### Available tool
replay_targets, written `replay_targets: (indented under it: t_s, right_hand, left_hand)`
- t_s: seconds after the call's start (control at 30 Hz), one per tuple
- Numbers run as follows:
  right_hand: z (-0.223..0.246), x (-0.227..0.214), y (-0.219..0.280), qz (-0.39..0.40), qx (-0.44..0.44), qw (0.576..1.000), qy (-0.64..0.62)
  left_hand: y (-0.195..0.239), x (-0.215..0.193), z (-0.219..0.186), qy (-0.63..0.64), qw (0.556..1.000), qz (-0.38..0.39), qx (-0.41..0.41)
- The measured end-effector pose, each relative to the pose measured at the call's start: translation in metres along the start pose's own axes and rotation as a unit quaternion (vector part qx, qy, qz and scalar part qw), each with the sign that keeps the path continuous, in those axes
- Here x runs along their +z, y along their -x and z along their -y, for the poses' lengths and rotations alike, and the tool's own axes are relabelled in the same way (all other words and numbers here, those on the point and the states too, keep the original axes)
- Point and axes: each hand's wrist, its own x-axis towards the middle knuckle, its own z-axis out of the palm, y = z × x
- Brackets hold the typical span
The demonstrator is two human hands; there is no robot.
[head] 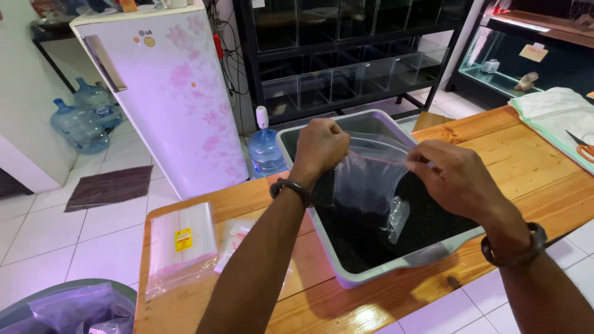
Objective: The person scoops dark aquarium substrate from a bin into a plastic bag, then seals the bag and places it into a larger container.
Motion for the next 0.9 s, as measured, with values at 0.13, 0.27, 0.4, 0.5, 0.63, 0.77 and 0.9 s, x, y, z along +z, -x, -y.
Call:
replay_targets:
  t_s: [0.13,0.27,0.4,0.5,0.63,0.77,0.9]
  right_hand:
    - [0.002,0.004,0.001,0.018,0.005,1.000,0.003]
    - [0.007,0.005,0.002,0.036,-0.012,0.999,-0.021]
    - [0.004,0.012,0.006,0.069,-0.042,0.995,-0.061]
    - [0.011,0.012,0.010,0.079,-0.004,0.987,-0.137]
    - [-0.019,0.022,0.013,0.081,0.140,0.918,-0.362]
    - [-0.024,0.039,0.019,0.168,0.192,0.929,-0.268]
    - [-0.005,0.068,0.037,0.103,0.214,0.892,-0.384]
  left_hand:
    - [-0.005,0.006,0.010,-0.017,1.000,-0.005,0.013]
    - [-0.011,0.010,0.022,-0.018,0.999,-0.027,0.036]
    - [-0.025,0.018,0.044,-0.049,0.992,-0.044,0.108]
    - [-0.017,0.014,0.044,-0.028,0.996,-0.019,0.081]
    - [-0.011,0.008,0.046,-0.019,0.997,-0.028,0.073]
    - [-0.004,0.001,0.042,0.028,0.997,-0.026,0.063]
    - [-0.004,0.008,0.052,0.158,0.987,-0.014,-0.010]
